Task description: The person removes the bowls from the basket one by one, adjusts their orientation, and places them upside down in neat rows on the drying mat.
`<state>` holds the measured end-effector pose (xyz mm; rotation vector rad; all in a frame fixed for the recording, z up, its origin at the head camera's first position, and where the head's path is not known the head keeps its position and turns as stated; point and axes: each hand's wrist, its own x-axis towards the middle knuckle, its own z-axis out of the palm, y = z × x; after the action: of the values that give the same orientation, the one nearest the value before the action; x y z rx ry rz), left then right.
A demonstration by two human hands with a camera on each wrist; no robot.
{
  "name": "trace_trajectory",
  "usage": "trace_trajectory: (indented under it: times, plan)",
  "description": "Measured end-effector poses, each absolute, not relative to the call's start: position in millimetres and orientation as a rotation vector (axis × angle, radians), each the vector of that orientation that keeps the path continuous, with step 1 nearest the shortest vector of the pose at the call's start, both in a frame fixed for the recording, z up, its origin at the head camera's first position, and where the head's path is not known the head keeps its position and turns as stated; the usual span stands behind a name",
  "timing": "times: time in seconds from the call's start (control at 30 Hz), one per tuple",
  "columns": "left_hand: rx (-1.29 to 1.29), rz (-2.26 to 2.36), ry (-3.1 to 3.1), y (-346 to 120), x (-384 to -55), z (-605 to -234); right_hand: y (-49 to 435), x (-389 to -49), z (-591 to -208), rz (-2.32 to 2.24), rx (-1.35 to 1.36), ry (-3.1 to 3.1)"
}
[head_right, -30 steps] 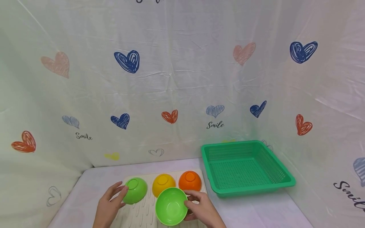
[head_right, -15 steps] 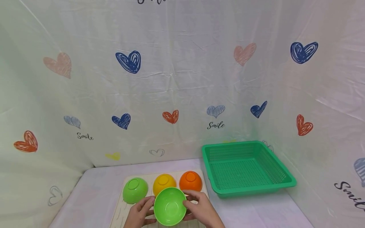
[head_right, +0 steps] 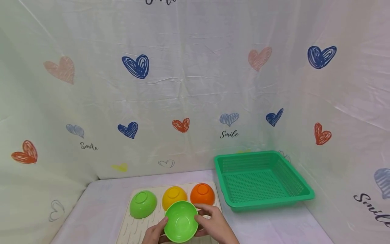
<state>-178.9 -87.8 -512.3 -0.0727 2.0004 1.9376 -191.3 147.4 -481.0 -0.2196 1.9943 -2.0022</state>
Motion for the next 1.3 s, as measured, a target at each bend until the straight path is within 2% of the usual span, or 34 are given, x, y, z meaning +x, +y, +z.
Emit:
trace_trajectory:
  times: [0.3,0.53,0.8,0.93,1.3]
  plan:
    - [-0.029,2.024,1.915,-84.9,-172.7,-512.6,150.1,-189.7,-480.2,-2.002,-0.216,1.995]
    - [0.193,2.027,1.693,-90.9,-175.6,-516.9,150.1,-189.5,-478.9,-2.008,-0.231,1.992]
    - [0.155,2.080,1.358,-92.3,-180.1,-526.8,149.4,-188.8,-477.3,-2.018,-0.243,1.970]
    - [0.231,2.121,1.483,-94.9,-175.5,-519.2,147.8,-189.2,-478.6,-2.024,-0.253,1.960]
    - [0.114,2.082,1.818,-110.7,-182.0,-500.3,147.6,-191.8,-474.2,-1.940,-0.372,2.122]
